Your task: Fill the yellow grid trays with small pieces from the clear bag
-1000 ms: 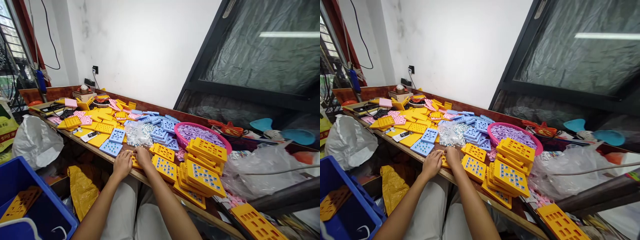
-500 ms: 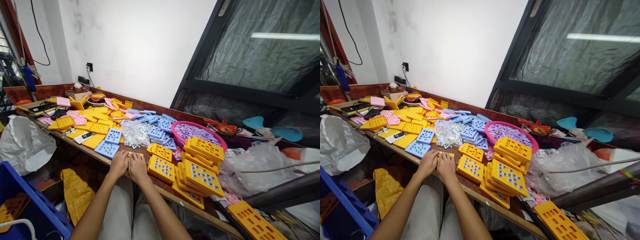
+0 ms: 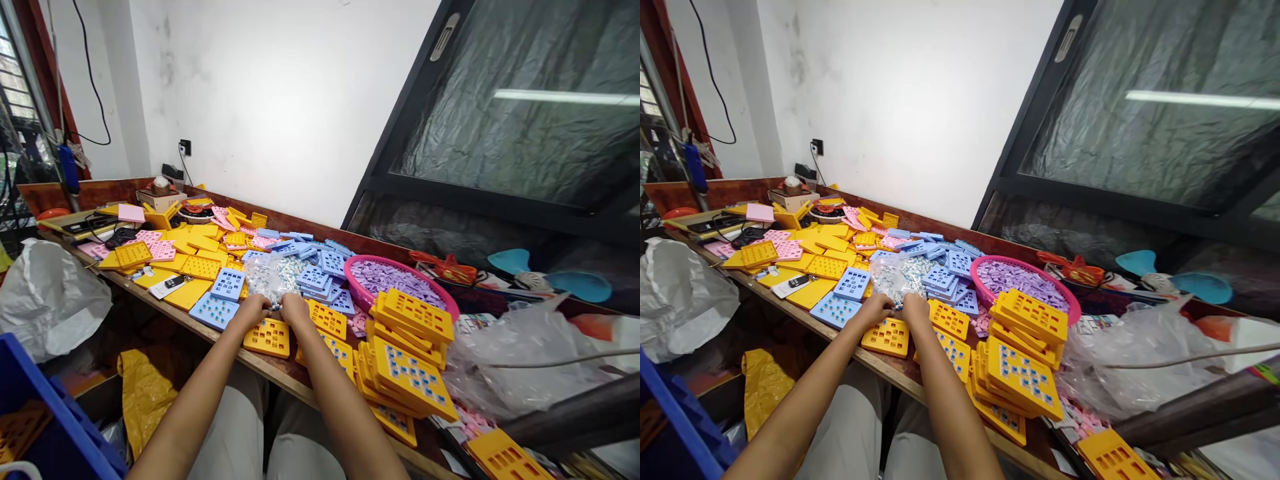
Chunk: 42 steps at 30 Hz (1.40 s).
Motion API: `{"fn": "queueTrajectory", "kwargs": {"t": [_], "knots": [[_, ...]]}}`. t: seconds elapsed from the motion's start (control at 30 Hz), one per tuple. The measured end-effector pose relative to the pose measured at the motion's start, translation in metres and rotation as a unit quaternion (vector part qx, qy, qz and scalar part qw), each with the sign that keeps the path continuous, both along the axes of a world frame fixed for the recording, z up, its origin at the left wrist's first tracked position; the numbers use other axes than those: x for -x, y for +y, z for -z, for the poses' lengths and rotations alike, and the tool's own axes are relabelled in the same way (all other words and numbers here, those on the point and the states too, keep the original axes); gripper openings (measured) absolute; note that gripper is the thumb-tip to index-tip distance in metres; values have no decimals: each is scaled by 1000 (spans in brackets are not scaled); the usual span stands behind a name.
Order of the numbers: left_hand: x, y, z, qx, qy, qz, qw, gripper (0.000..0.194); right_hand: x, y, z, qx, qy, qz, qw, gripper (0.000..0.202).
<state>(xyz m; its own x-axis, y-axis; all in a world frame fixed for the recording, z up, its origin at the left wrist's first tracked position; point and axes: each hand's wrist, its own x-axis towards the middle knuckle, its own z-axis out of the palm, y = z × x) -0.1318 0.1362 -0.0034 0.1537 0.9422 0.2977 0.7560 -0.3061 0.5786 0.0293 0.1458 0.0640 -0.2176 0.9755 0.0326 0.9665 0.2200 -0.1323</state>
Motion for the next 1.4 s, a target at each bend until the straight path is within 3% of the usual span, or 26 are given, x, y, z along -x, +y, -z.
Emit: {"fn": "queueTrajectory", "kwargs": {"t": [0.13, 0.27, 0.4, 0.53, 0.73, 0.9, 1.07, 1.27, 1.4], "knots": [[-4, 1, -4, -5, -23, -12, 1000, 13, 8, 6, 8, 5, 11, 2, 1000, 33], [2, -19, -12, -43, -75, -12, 996, 17, -1, 3, 7, -11, 63, -11, 998, 19], [10, -59, -16, -80, -140, -11, 987, 27, -16, -19, 9, -27, 154, -74, 985, 23], [10, -96, -14, -130, -250, -19, 959, 24, -20, -50, 20, -33, 224, -130, 965, 29], [6, -106, 0, -141, -243, -26, 959, 26, -8, -76, 40, -83, 332, -151, 927, 31], [10, -102, 10, -141, -219, -28, 965, 21, 0, -79, 45, -92, 297, -140, 940, 35], [11, -103, 11, -135, -213, -40, 967, 20, -11, -71, 33, -71, 185, -141, 970, 33], [7, -103, 10, -137, -163, 3, 977, 25, -26, -40, 16, -11, 110, -224, 968, 29], [4, -102, 14, -149, -115, -3, 982, 27, -25, -30, 14, 9, 90, -267, 959, 28]]}}
